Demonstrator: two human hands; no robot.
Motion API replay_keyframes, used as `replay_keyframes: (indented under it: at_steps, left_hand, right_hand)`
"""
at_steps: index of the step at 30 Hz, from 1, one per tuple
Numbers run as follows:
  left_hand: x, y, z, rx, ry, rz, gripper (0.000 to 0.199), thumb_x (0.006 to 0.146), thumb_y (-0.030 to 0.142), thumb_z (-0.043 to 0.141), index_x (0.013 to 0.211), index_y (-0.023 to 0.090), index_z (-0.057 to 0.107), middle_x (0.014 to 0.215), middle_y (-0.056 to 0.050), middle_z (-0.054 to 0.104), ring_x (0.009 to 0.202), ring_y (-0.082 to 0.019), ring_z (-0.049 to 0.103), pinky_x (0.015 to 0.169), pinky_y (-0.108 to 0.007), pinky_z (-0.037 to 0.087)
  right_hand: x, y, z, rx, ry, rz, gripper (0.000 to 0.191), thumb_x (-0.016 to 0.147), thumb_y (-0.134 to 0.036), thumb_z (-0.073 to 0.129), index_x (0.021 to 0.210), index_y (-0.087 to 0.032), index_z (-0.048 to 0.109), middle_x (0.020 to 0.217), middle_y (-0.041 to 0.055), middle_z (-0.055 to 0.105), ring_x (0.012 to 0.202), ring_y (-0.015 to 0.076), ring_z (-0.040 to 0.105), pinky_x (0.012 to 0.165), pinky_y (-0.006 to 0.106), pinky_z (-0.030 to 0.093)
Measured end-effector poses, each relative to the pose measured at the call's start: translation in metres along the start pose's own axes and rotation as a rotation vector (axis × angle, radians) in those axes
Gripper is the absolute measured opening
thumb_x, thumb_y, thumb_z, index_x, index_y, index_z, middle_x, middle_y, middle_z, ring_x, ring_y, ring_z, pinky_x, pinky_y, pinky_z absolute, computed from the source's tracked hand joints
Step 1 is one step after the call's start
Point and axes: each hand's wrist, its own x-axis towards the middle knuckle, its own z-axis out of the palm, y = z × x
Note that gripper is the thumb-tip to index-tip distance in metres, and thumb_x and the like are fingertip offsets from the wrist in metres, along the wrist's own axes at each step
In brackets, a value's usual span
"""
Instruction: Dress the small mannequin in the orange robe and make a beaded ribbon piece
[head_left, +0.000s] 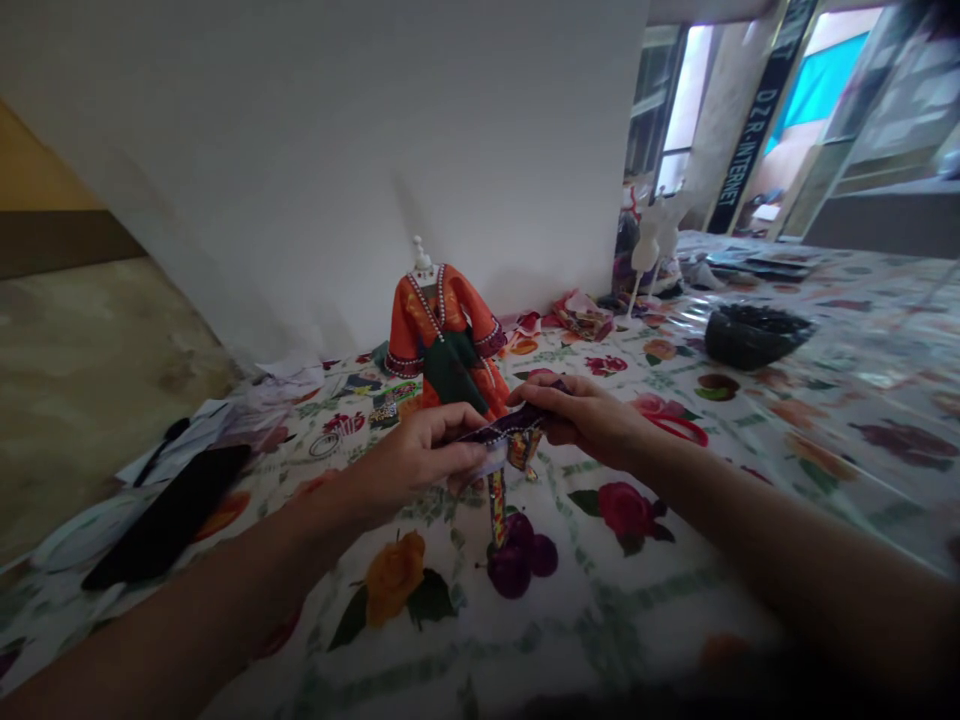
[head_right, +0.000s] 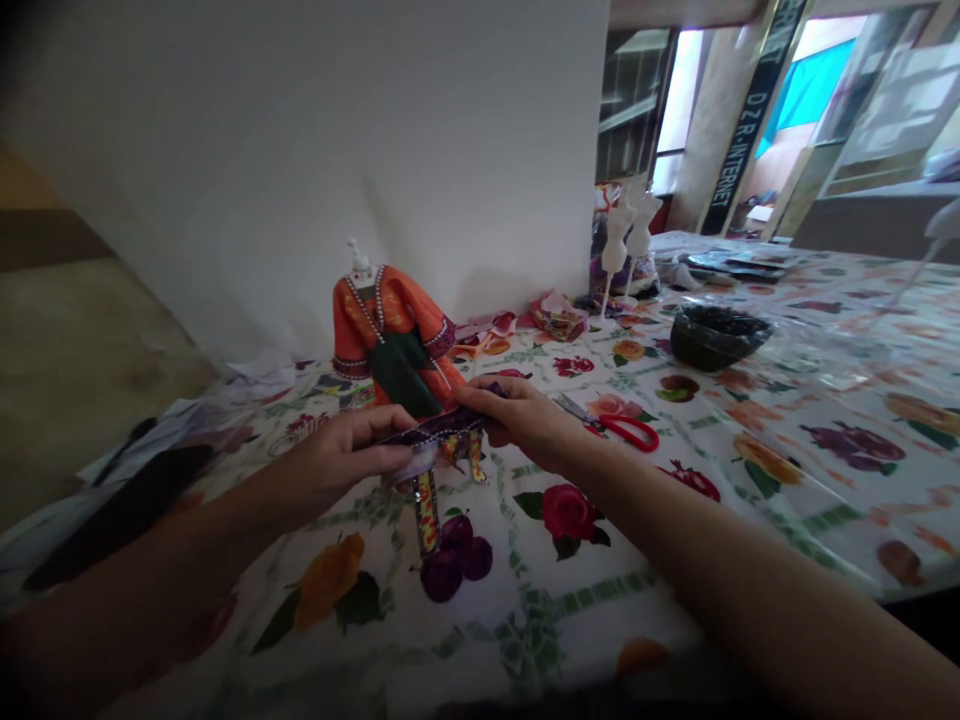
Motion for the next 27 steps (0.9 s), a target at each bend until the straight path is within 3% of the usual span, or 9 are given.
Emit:
replay_keyframes:
  at_steps: [3,5,10,14,17,21,27]
  left_hand:
    - [0.0,-0.003,-0.005,-0.056,0.018,-0.045,0.018,0.081,0.032,0.069,0.09,0.018,0.063,0.071,0.001,0.06,0.058,-0.01,0.049,0.057,-0.023,0.039]
    - [-0.001,-0.004,-0.006,-0.098,0.027,-0.078,0.018,0.078,0.031,0.07,0.088,0.017,0.062,0.07,0.002,0.057,0.057,-0.009,0.048,0.056,-0.022,0.039]
    - [-0.005,-0.001,-0.007,-0.173,-0.019,-0.133,0.014,0.078,0.027,0.069,0.086,0.017,0.062,0.068,0.003,0.054,0.058,-0.009,0.046,0.057,-0.021,0.039]
    - [-0.006,-0.003,-0.007,-0.249,0.009,-0.161,0.013,0.075,0.024,0.07,0.084,0.016,0.063,0.071,0.002,0.057,0.057,-0.007,0.045,0.055,-0.019,0.037]
    - [-0.005,-0.011,-0.006,-0.311,0.037,-0.199,0.018,0.075,0.022,0.069,0.092,0.017,0.065,0.078,0.0,0.061,0.057,-0.007,0.047,0.052,-0.019,0.037]
    - [-0.006,-0.019,-0.002,-0.418,0.059,-0.227,0.016,0.073,0.019,0.069,0.088,0.017,0.064,0.073,0.001,0.06,0.054,-0.007,0.048,0.052,-0.019,0.042]
    - [-0.011,-0.023,0.006,-0.452,0.123,-0.268,0.022,0.068,0.021,0.072,0.087,0.018,0.063,0.067,0.004,0.057,0.051,-0.007,0.049,0.047,-0.019,0.042]
  right_hand:
    - [-0.002,0.003,0.003,0.003,-0.126,0.064,0.038,0.087,-0.054,0.067,0.094,-0.017,0.069,0.063,-0.0065,0.041,0.049,0.0049,0.028,0.045,0.023,0.021]
    - [-0.002,0.003,0.003,-0.026,-0.144,0.061,0.04,0.087,-0.056,0.066,0.099,-0.018,0.069,0.067,-0.0054,0.043,0.052,0.0059,0.03,0.046,0.023,0.024]
    - [0.0,0.0,-0.004,-0.276,0.063,-0.015,0.037,0.085,-0.052,0.069,0.11,-0.025,0.066,0.074,-0.003,0.049,0.057,0.0086,0.037,0.048,0.023,0.026]
    - [-0.004,-0.007,-0.004,-0.389,0.118,-0.166,0.024,0.087,-0.045,0.067,0.091,-0.022,0.06,0.068,-0.0048,0.044,0.055,0.0092,0.033,0.049,0.024,0.025]
    - [-0.011,-0.014,0.005,-0.48,0.024,-0.244,0.024,0.091,-0.042,0.062,0.082,-0.021,0.056,0.064,-0.0054,0.042,0.054,0.0092,0.032,0.05,0.025,0.025]
    - [-0.018,-0.009,0.019,-0.655,-0.176,-0.178,0.022,0.088,-0.038,0.066,0.081,-0.02,0.056,0.072,-0.0026,0.052,0.062,0.0105,0.042,0.056,0.026,0.033]
    - [-0.015,0.026,0.028,-0.58,-0.155,-0.13,0.019,0.083,-0.024,0.068,0.08,-0.022,0.049,0.083,-0.0011,0.056,0.071,0.0127,0.048,0.062,0.026,0.038]
